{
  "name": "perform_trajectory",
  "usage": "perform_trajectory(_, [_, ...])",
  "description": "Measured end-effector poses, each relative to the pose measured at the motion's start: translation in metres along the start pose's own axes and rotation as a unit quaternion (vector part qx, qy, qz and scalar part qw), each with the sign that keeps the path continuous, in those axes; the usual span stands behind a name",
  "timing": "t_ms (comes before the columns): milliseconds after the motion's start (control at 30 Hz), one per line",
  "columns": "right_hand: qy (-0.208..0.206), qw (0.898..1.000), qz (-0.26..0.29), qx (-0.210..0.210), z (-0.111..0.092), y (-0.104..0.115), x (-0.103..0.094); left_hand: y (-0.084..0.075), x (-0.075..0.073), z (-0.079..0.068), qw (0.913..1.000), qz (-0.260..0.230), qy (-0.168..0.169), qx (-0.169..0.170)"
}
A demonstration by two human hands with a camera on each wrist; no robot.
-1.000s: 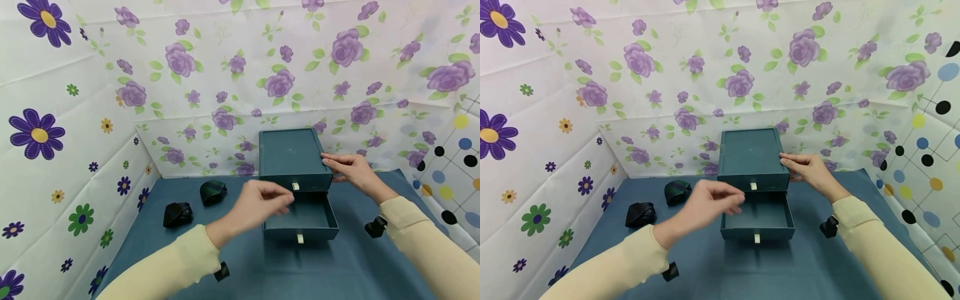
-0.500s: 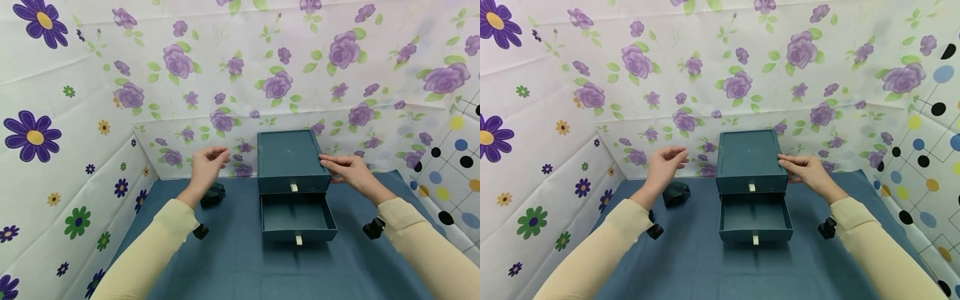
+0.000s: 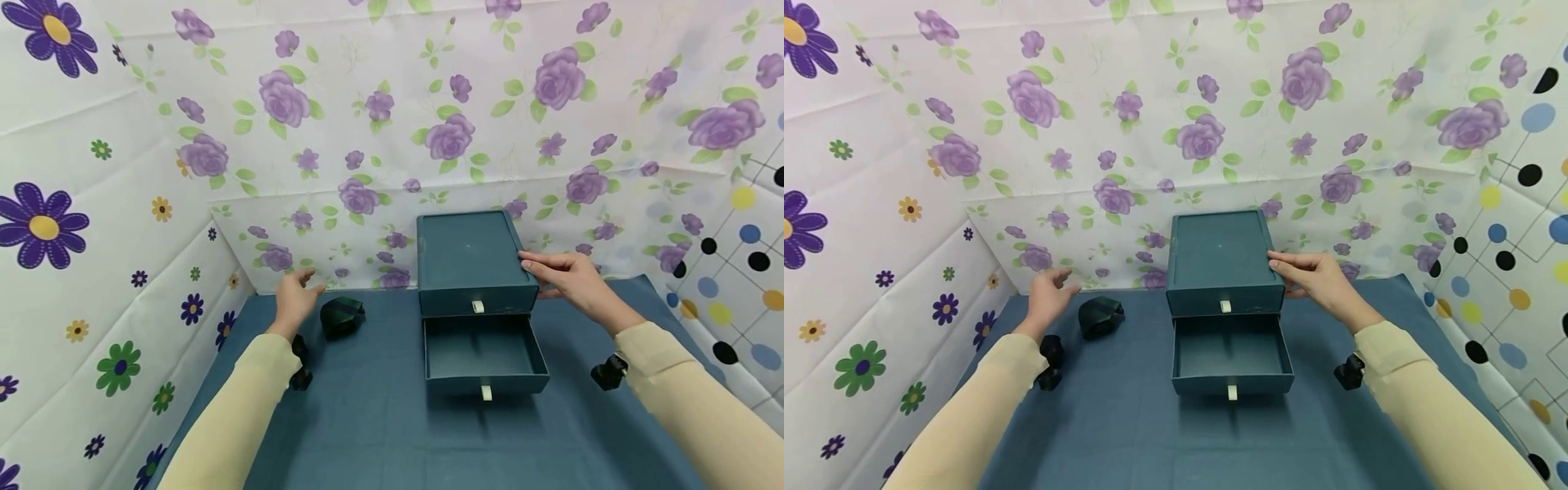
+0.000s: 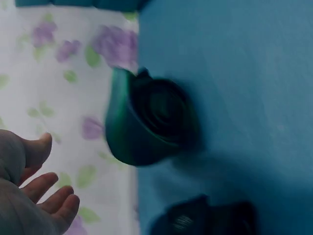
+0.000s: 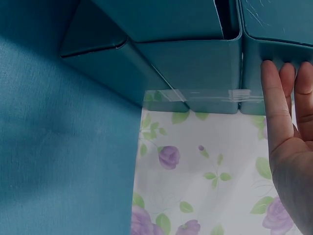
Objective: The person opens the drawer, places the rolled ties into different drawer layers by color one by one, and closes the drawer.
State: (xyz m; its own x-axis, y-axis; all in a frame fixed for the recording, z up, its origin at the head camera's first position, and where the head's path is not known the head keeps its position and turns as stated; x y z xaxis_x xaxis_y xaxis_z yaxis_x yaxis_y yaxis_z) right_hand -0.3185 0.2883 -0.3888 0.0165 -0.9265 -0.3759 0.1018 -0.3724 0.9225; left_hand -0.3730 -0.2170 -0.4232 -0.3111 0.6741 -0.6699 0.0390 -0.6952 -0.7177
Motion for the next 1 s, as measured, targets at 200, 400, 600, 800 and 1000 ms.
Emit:
perform_trajectory(200, [0.000, 1.000, -0.003, -0.004, 0.002, 0.002, 0.001, 0.030, 0.015, 0.003, 0.9972, 0.046, 0.059, -0.005])
perform_trajectory(400, [-0.002, 1.000, -0.008, -0.004, 0.002, 0.001, 0.000, 0.039, 0.030, 0.001, 0.9900, 0.078, 0.113, -0.029])
perform_trajectory(600, [0.006, 1.000, -0.006, -0.001, 0.001, 0.002, 0.002, 0.045, 0.038, -0.003, 0.9837, 0.087, 0.150, -0.048])
perform_trajectory(800, [0.002, 1.000, -0.003, -0.002, 0.001, 0.002, 0.001, 0.041, 0.051, -0.004, 0.9755, 0.085, 0.197, -0.048])
perform_trajectory(1000, [0.002, 1.000, 0.000, -0.003, 0.000, 0.001, 0.000, 0.037, 0.054, -0.009, 0.9722, 0.086, 0.210, -0.058])
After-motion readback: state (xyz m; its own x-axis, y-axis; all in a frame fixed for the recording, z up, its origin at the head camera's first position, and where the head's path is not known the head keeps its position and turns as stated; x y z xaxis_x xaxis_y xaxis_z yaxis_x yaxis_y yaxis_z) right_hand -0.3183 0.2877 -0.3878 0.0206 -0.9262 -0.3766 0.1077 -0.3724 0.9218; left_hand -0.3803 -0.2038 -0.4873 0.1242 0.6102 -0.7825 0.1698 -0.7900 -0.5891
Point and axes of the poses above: each hand's wrist, its own z-axis towards the middle knuckle, its own x-axis out of the palm, y = z × x, the point moved 6 cm from there along z, towards the middle knuckle, and after that the axes turned 7 degrees about -y, right-handed, at the moved point
